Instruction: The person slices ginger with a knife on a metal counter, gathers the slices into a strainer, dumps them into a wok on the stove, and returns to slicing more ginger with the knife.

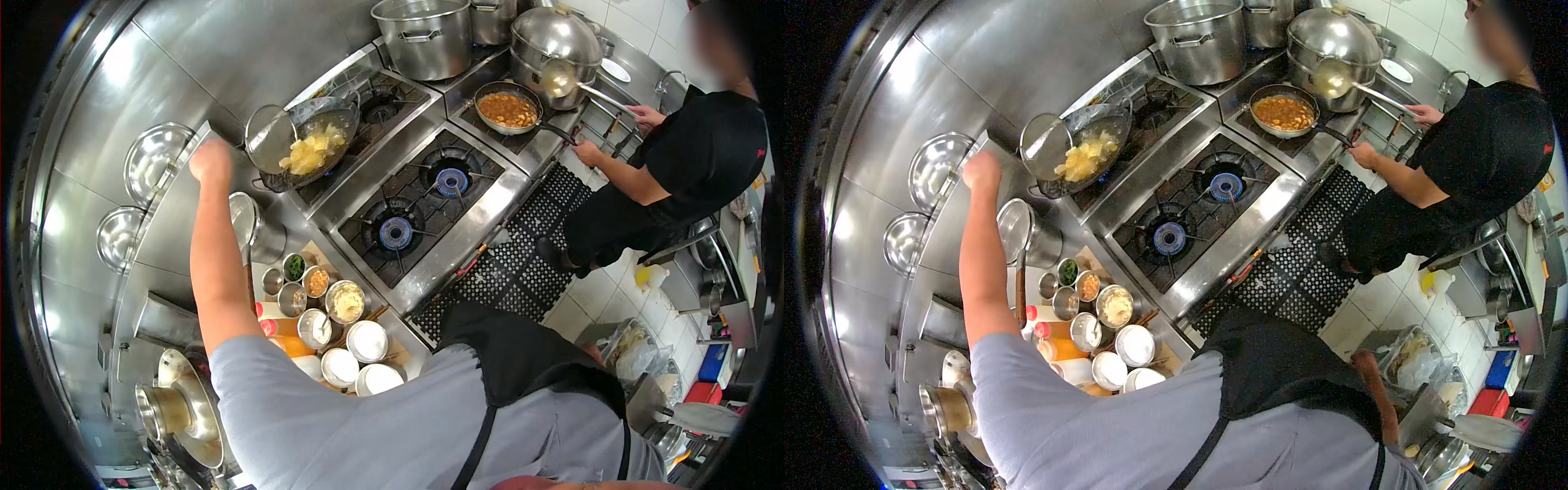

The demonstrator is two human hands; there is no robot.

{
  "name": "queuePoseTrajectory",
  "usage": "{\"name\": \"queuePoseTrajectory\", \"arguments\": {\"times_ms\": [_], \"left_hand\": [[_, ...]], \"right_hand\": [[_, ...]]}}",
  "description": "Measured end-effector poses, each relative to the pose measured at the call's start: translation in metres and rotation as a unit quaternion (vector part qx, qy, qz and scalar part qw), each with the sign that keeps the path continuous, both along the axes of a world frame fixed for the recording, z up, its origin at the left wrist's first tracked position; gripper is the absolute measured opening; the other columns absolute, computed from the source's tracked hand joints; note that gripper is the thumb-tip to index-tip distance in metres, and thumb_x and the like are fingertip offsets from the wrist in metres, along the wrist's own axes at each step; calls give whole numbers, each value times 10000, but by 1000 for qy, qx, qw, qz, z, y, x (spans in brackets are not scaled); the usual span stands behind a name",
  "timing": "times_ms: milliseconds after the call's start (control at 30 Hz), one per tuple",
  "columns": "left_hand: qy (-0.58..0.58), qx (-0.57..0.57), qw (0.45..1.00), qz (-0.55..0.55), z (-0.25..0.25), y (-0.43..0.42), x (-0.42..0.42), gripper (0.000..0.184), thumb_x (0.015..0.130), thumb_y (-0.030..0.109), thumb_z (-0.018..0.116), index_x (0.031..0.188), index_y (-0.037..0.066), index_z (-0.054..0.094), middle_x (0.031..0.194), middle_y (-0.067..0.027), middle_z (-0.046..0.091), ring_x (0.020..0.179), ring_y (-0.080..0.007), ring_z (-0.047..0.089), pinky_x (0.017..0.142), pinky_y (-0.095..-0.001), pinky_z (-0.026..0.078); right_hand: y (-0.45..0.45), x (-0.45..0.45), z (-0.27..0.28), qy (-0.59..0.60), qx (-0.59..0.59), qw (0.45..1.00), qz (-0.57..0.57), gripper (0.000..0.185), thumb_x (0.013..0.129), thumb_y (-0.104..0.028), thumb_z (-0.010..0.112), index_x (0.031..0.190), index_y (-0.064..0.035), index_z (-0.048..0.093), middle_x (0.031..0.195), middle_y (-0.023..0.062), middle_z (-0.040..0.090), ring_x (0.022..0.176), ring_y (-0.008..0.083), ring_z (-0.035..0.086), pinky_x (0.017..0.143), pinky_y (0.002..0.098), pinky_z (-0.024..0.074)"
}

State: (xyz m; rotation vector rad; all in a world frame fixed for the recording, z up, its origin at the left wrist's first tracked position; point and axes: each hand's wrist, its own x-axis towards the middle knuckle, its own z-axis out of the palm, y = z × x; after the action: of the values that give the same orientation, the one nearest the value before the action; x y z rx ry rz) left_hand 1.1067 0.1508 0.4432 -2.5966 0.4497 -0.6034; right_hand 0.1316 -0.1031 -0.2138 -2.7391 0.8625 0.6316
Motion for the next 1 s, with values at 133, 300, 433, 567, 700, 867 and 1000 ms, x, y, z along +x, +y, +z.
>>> {"name": "queuePoseTrajectory", "arguments": {"times_ms": [133,300,433,567,700,867,1000], "left_hand": [[-22,-9,1000,-6,-23,18,7,271,983,176,473,1062,94,720,1103,-107,740,1005,-279,727,806,-409,592],[-31,-74,996,45,-49,48,-5,242,991,180,452,1096,82,646,1067,-109,736,987,-292,725,825,-447,581],[-12,-164,983,83,-61,74,-19,263,984,204,470,1100,78,670,1088,-148,728,1011,-338,711,855,-468,570],[54,-212,967,128,-70,84,-51,308,921,269,581,1104,54,705,1139,-204,707,1051,-382,690,890,-471,561],[126,-250,948,154,-85,104,-56,402,822,327,706,1073,13,733,1155,-244,690,1084,-393,674,919,-466,544],[194,-327,920,95,-117,175,-20,448,787,338,755,966,-73,726,965,-282,710,956,-379,707,816,-448,536],[250,-424,862,118,-117,216,-38,422,802,304,749,832,-114,694,695,-249,661,644,-331,664,652,-476,479]], "right_hand": [[8,2,-8,48,-19,997,56,139,827,-161,666,918,-67,711,898,159,694,900,331,685,765,459,572],[14,2,2,67,15,998,12,134,812,-145,666,913,-74,719,914,158,702,906,345,684,786,461,574],[13,-5,16,63,-9,997,52,166,811,-125,653,952,-93,737,956,146,714,969,345,682,814,451,576],[5,-17,-2,59,34,997,34,224,799,-120,661,1003,-91,748,991,142,722,1018,333,677,832,446,574],[0,30,70,59,85,991,-88,231,798,-119,670,1011,-65,743,977,142,721,1016,323,675,835,446,575],[-27,63,84,42,25,998,42,182,792,-132,681,949,-51,726,914,133,706,982,313,673,819,436,582],[-36,72,83,-32,-8,996,89,146,810,-158,661,899,-53,713,857,130,692,901,295,685,759,420,589]]}}
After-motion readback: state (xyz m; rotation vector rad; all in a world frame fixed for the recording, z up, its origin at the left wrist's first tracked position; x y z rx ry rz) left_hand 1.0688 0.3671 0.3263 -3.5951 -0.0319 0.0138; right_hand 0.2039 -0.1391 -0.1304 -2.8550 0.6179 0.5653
